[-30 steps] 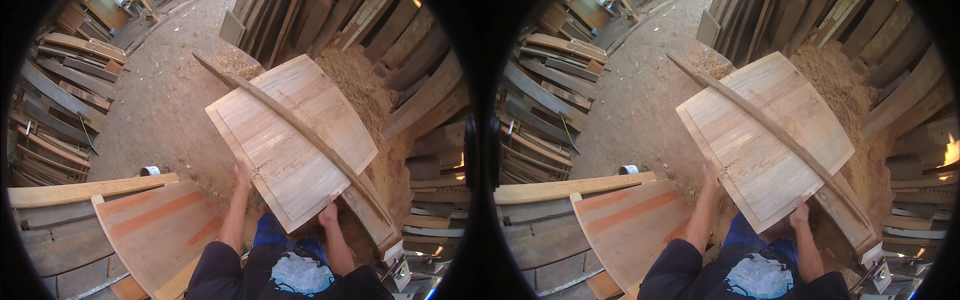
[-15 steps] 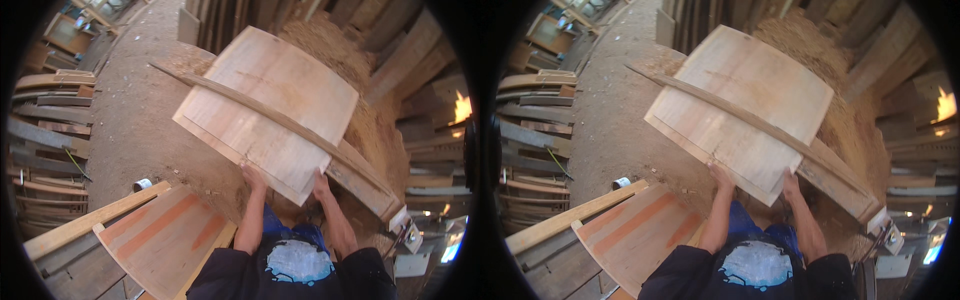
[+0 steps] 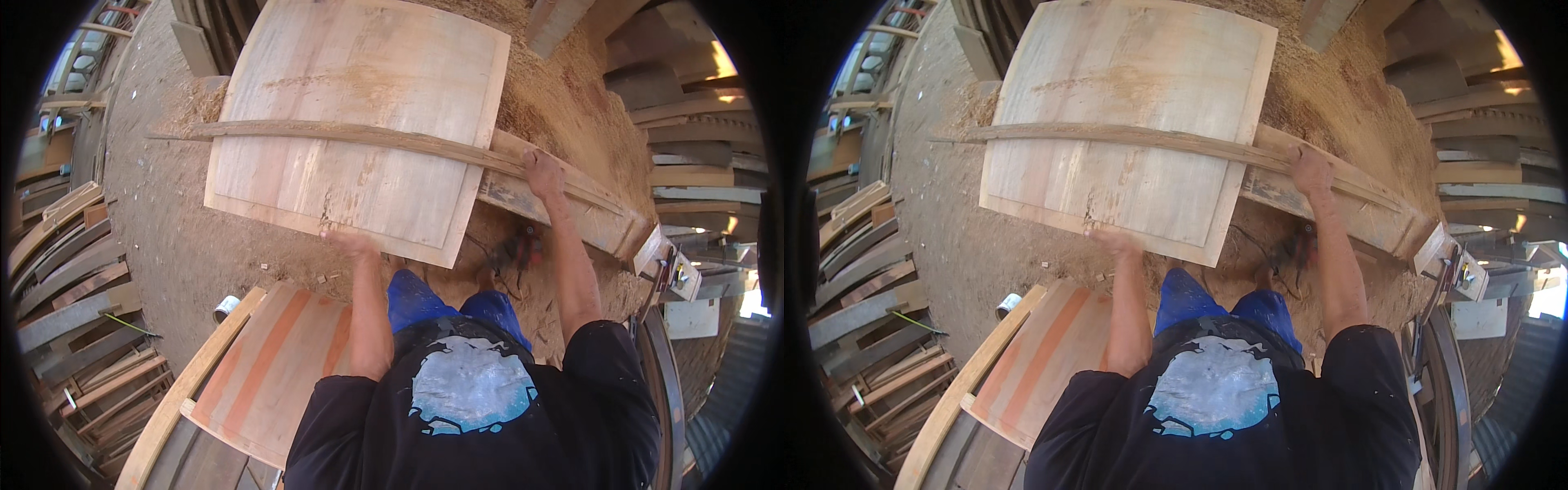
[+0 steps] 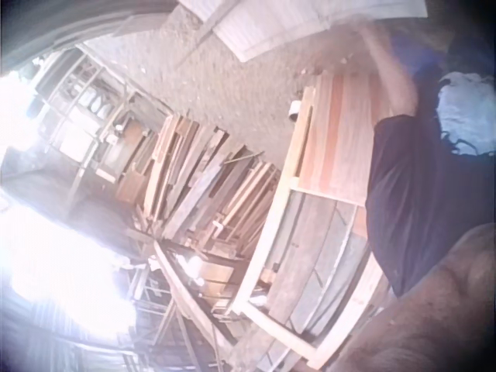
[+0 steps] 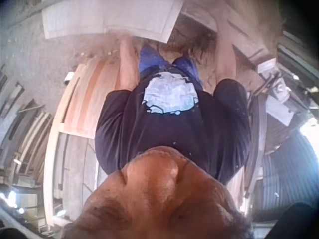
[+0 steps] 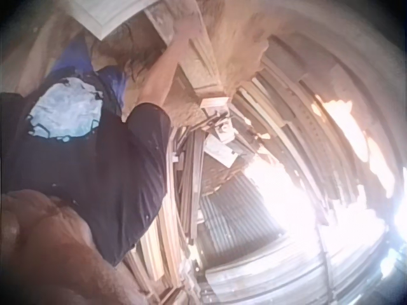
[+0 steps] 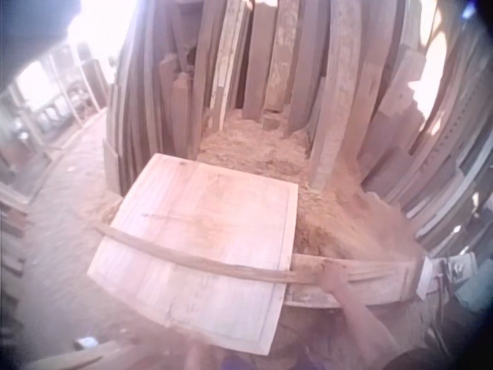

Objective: The person sands the surface of a square wooden board using a power sander, turning the board to work on different areas and checking the finish by hand.

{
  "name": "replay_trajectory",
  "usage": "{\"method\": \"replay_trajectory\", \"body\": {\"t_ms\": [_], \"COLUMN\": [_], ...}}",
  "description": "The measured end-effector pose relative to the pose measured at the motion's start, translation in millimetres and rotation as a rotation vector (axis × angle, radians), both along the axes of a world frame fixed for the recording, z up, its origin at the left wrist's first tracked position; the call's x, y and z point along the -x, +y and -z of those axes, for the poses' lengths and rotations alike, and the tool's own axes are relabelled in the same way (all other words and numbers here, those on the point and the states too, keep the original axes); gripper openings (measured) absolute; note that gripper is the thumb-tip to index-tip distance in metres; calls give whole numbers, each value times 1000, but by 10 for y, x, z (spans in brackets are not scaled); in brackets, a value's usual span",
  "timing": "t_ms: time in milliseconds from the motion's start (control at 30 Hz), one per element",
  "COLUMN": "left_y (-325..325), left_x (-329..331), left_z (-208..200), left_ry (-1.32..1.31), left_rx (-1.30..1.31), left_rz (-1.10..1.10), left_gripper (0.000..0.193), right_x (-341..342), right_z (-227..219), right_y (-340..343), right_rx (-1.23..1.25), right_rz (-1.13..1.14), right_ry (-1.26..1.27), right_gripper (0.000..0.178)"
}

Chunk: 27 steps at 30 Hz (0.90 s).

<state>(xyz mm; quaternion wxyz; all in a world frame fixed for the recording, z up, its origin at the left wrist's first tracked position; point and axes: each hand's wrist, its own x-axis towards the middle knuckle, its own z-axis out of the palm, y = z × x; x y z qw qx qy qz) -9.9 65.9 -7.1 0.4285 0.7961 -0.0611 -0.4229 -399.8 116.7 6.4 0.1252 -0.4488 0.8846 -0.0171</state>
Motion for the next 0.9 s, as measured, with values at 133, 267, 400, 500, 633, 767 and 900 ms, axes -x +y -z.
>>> {"method": "replay_trajectory", "body": {"t_ms": [133, 267, 400, 500, 633, 767, 900], "left_y": [54, 65, 132, 105, -11, -41, 57], "left_x": [-244, -363, -326, -518, 26, -220, -37], "left_z": [154, 219, 201, 324, -194, 22, -112], "left_ry": [11, 102, 317, 389, 279, 262, 251], "left_rx": [-4, -10, -98, 60, 150, -2, 139], "left_rz": [-22, 31, 277, 68, -5, -7, 3], "left_gripper": [96, 89, 79, 82, 84, 83, 81], "right_x": [-372, -427, -507, -517, -386, -306, -227], "right_z": [-129, 7, -144, -351, -275, -359, -315], "right_y": [9, 209, 69, 10, 60, -72, 23], "right_rx": [-68, -102, -30, -26, 43, 125, 212], "right_rz": [94, 113, 134, 188, 215, 207, 151], "right_ry": [-152, -77, -141, -148, -214, -237, -234], "right_gripper": [41, 40, 33, 31, 30, 29, 34]}}
